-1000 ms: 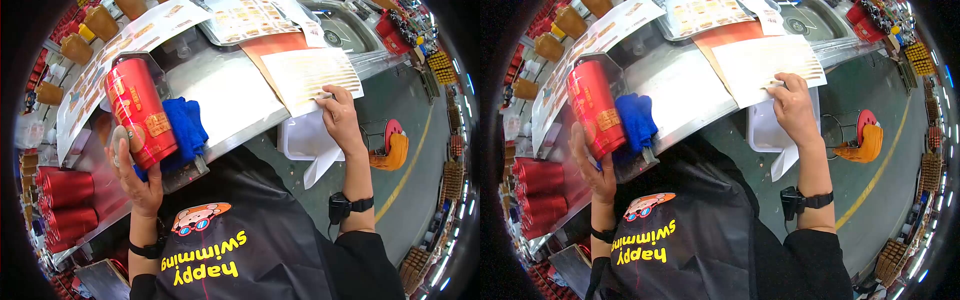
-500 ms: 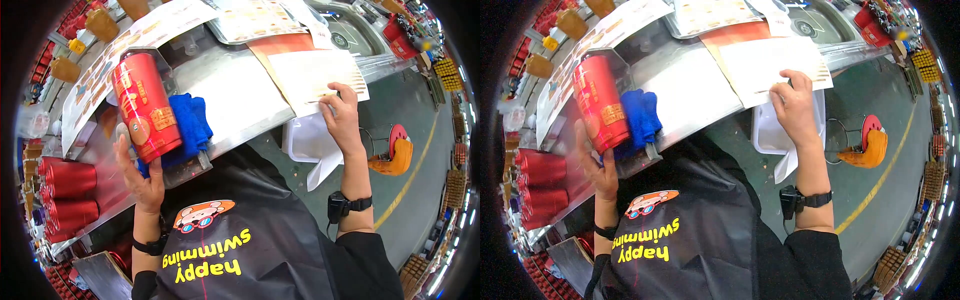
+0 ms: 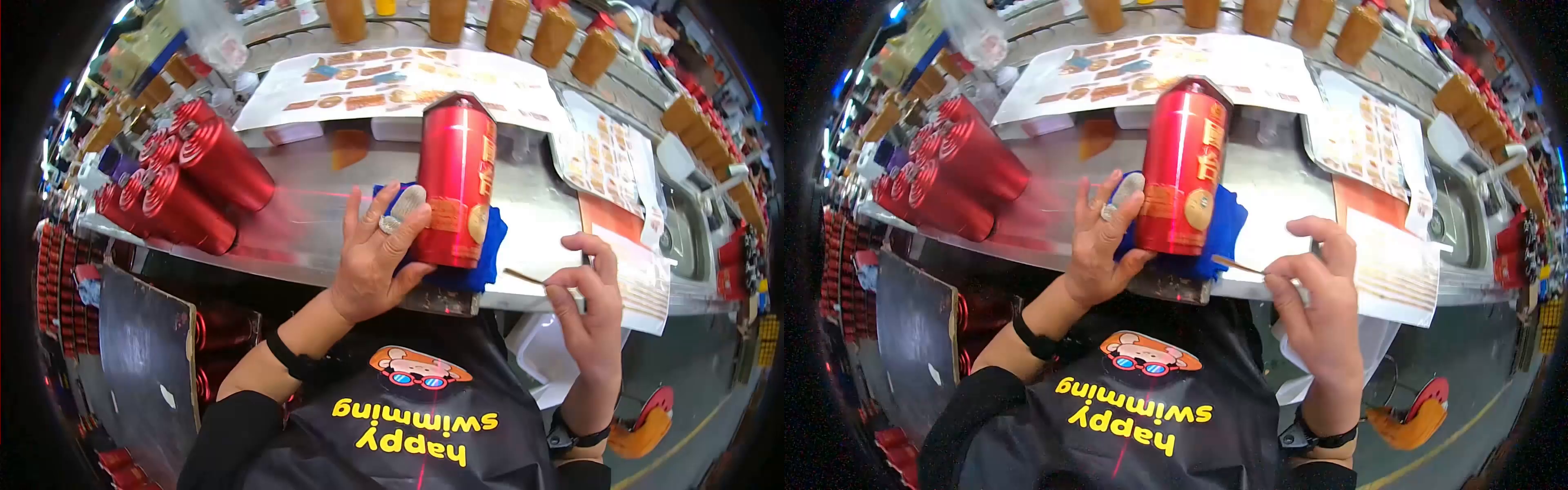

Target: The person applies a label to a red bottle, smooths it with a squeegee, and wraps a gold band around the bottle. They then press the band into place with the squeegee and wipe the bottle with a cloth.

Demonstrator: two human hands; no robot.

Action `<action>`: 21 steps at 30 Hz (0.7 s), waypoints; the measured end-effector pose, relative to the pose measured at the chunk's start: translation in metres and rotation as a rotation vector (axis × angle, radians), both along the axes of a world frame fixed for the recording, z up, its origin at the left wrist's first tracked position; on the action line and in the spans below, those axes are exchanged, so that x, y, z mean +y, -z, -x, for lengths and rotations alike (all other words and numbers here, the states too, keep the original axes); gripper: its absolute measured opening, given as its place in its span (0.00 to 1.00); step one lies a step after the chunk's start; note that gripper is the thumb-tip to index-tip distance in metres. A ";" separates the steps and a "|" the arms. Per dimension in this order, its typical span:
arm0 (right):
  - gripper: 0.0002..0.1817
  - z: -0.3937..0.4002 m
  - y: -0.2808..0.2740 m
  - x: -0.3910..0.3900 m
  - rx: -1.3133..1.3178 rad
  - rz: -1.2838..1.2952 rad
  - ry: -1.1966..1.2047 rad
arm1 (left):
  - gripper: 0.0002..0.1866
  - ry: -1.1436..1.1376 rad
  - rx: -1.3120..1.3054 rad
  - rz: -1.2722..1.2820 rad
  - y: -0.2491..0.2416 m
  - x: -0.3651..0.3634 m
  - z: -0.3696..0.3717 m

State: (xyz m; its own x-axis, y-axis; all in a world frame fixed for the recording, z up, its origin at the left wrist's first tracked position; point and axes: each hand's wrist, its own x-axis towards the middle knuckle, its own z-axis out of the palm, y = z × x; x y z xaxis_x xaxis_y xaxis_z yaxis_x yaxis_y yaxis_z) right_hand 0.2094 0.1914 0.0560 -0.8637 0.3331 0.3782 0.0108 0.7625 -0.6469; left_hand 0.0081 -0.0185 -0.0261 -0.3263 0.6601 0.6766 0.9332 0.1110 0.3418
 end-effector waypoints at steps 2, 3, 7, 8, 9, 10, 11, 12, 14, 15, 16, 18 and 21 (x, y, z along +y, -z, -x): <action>0.03 0.019 -0.008 -0.013 0.012 0.014 -0.094 | 0.33 0.062 -0.205 -0.018 -0.004 -0.005 -0.004; 0.04 0.027 -0.012 -0.019 0.012 0.012 -0.136 | 0.33 0.113 -0.298 -0.026 -0.009 -0.006 -0.003; 0.05 0.052 -0.010 -0.036 0.007 -0.007 -0.224 | 0.19 0.186 -0.464 -0.043 -0.036 -0.002 -0.008; 0.05 0.057 -0.005 -0.036 -0.006 -0.042 -0.229 | 0.15 0.164 -0.448 -0.035 -0.032 -0.002 -0.007; 0.05 0.059 -0.001 -0.036 -0.015 -0.045 -0.213 | 0.12 0.144 -0.433 -0.024 -0.029 -0.001 -0.006; 0.05 0.061 0.003 -0.036 -0.024 -0.047 -0.194 | 0.08 0.113 -0.468 -0.071 -0.027 0.001 -0.009; 0.05 0.063 0.007 -0.036 -0.033 -0.048 -0.175 | 0.08 0.095 -0.490 -0.066 -0.024 0.000 -0.009; 0.05 0.062 0.011 -0.036 -0.039 -0.034 -0.163 | 0.08 0.076 -0.513 -0.059 -0.019 0.000 -0.010; 0.06 0.063 0.015 -0.037 -0.033 -0.029 -0.138 | 0.08 0.056 -0.561 -0.053 -0.015 -0.003 -0.010; 0.06 0.062 0.015 -0.037 -0.028 -0.028 -0.124 | 0.08 0.055 -0.580 -0.056 -0.015 -0.004 -0.009; 0.06 0.063 0.015 -0.036 -0.035 -0.039 -0.124 | 0.07 0.054 -0.598 -0.060 -0.015 -0.005 -0.008; 0.06 0.063 0.014 -0.035 -0.047 -0.060 -0.124 | 0.09 0.034 -0.611 -0.058 -0.017 -0.007 -0.007; 0.07 0.065 0.010 -0.038 -0.025 -0.064 -0.161 | 0.09 0.079 -0.555 -0.086 -0.030 -0.002 -0.008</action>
